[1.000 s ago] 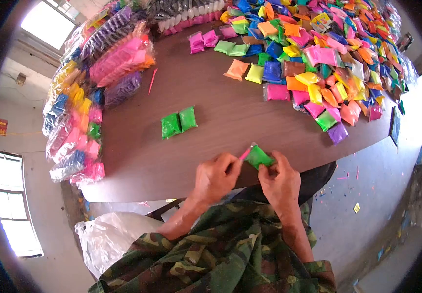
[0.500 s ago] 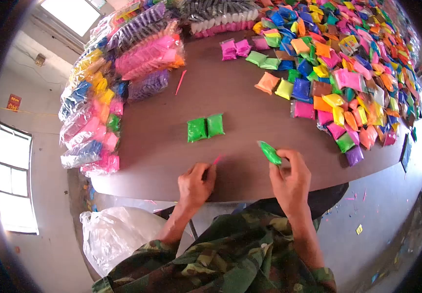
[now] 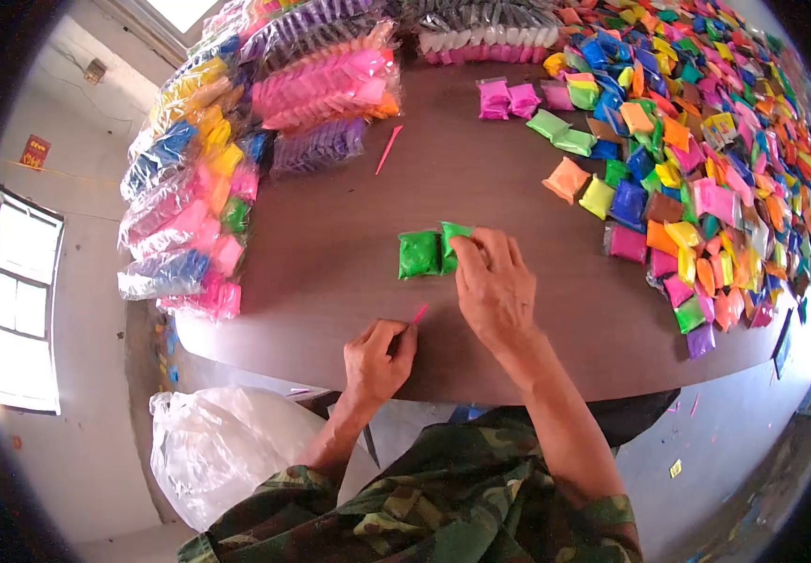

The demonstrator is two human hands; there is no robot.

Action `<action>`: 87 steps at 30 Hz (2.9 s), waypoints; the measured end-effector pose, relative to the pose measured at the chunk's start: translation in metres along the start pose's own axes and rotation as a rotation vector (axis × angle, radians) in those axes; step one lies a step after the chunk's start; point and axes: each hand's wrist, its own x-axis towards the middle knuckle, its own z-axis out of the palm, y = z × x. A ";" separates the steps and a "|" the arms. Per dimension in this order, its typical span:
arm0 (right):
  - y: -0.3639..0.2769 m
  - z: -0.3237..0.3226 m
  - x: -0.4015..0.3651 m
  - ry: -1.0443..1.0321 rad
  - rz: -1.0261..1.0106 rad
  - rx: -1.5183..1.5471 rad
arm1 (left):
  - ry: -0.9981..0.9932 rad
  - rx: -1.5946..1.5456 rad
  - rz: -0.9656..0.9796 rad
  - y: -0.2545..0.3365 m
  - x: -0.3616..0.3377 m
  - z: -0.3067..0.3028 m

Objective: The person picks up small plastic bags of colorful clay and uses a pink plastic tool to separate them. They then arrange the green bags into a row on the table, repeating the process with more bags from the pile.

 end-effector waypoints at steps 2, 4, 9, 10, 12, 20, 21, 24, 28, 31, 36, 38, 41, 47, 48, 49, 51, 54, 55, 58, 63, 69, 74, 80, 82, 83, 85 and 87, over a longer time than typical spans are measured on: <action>0.001 0.004 0.000 -0.024 -0.017 -0.019 | -0.024 -0.005 -0.031 0.000 0.000 -0.001; 0.002 0.005 -0.003 -0.037 -0.044 -0.021 | -0.027 -0.005 -0.036 -0.001 0.000 -0.001; 0.002 -0.001 -0.006 -0.022 -0.103 -0.010 | -0.037 -0.045 -0.089 0.003 0.001 -0.001; 0.001 -0.001 -0.007 -0.014 -0.113 0.001 | -0.041 -0.053 -0.105 0.003 0.001 -0.001; 0.000 -0.002 -0.008 -0.021 -0.105 0.002 | -0.045 -0.049 -0.092 0.001 0.001 -0.002; 0.001 -0.007 -0.014 -0.112 -0.095 0.049 | 0.034 -0.026 -0.004 -0.005 0.001 0.004; 0.001 -0.006 -0.015 -0.106 -0.087 0.055 | 0.025 -0.033 -0.023 -0.004 0.000 0.003; 0.004 -0.001 -0.017 -0.065 -0.083 0.079 | -0.030 -0.024 -0.106 -0.002 -0.002 -0.002; 0.002 -0.006 -0.017 -0.017 -0.078 0.084 | -0.014 -0.018 -0.063 -0.001 0.000 -0.001; 0.003 -0.012 -0.017 0.008 -0.073 0.121 | 0.003 -0.016 -0.047 -0.007 -0.002 0.002; 0.015 -0.043 -0.011 0.048 0.019 0.079 | -0.002 0.009 -0.005 -0.001 0.002 -0.001; 0.035 -0.062 -0.010 0.060 0.050 -0.011 | -0.001 -0.009 -0.014 -0.003 0.002 0.000; 0.075 -0.095 -0.008 0.092 0.109 -0.182 | -0.007 -0.028 -0.044 -0.008 -0.002 0.003; 0.139 -0.158 -0.014 0.221 0.206 -0.438 | -0.031 0.009 -0.030 -0.007 -0.001 0.000; 0.146 -0.168 -0.016 0.234 0.224 -0.473 | -0.018 0.006 -0.022 -0.006 -0.001 0.001; 0.152 -0.175 -0.018 0.249 0.240 -0.508 | -0.004 0.002 -0.014 -0.006 -0.001 0.002; 0.161 -0.188 -0.017 0.271 0.265 -0.504 | -0.008 -0.005 -0.028 -0.005 -0.001 0.003; 0.175 -0.201 -0.015 0.321 0.309 -0.427 | -0.036 0.012 -0.029 -0.002 0.002 0.000; 0.179 -0.204 -0.014 0.325 0.333 -0.407 | -0.045 0.024 -0.028 -0.002 0.002 0.000; 0.176 -0.208 -0.001 0.316 0.351 -0.386 | -0.033 0.041 0.000 -0.005 0.001 0.000; 0.172 -0.209 0.028 0.245 0.278 -0.411 | -0.023 0.052 0.028 -0.005 0.001 0.001; 0.193 -0.183 0.079 0.070 0.210 -0.675 | -0.015 0.046 0.043 -0.003 0.004 0.001; 0.204 -0.155 0.104 -0.083 0.345 -0.809 | -0.003 0.039 0.039 -0.013 0.001 0.004; 0.202 -0.163 0.104 0.151 0.323 -0.708 | -0.043 0.010 -0.019 -0.004 0.001 -0.002; 0.208 -0.172 0.094 0.234 0.278 -0.467 | -0.053 -0.005 -0.034 -0.001 0.003 -0.002; 0.198 -0.178 0.087 0.245 0.378 -0.296 | -0.048 -0.010 -0.017 -0.001 0.005 -0.001; 0.174 -0.190 0.071 0.178 0.454 -0.070 | -0.040 -0.006 0.006 -0.004 0.005 -0.001; 0.157 -0.192 0.050 -0.049 0.664 0.272 | -0.011 0.027 -0.009 0.000 0.005 0.001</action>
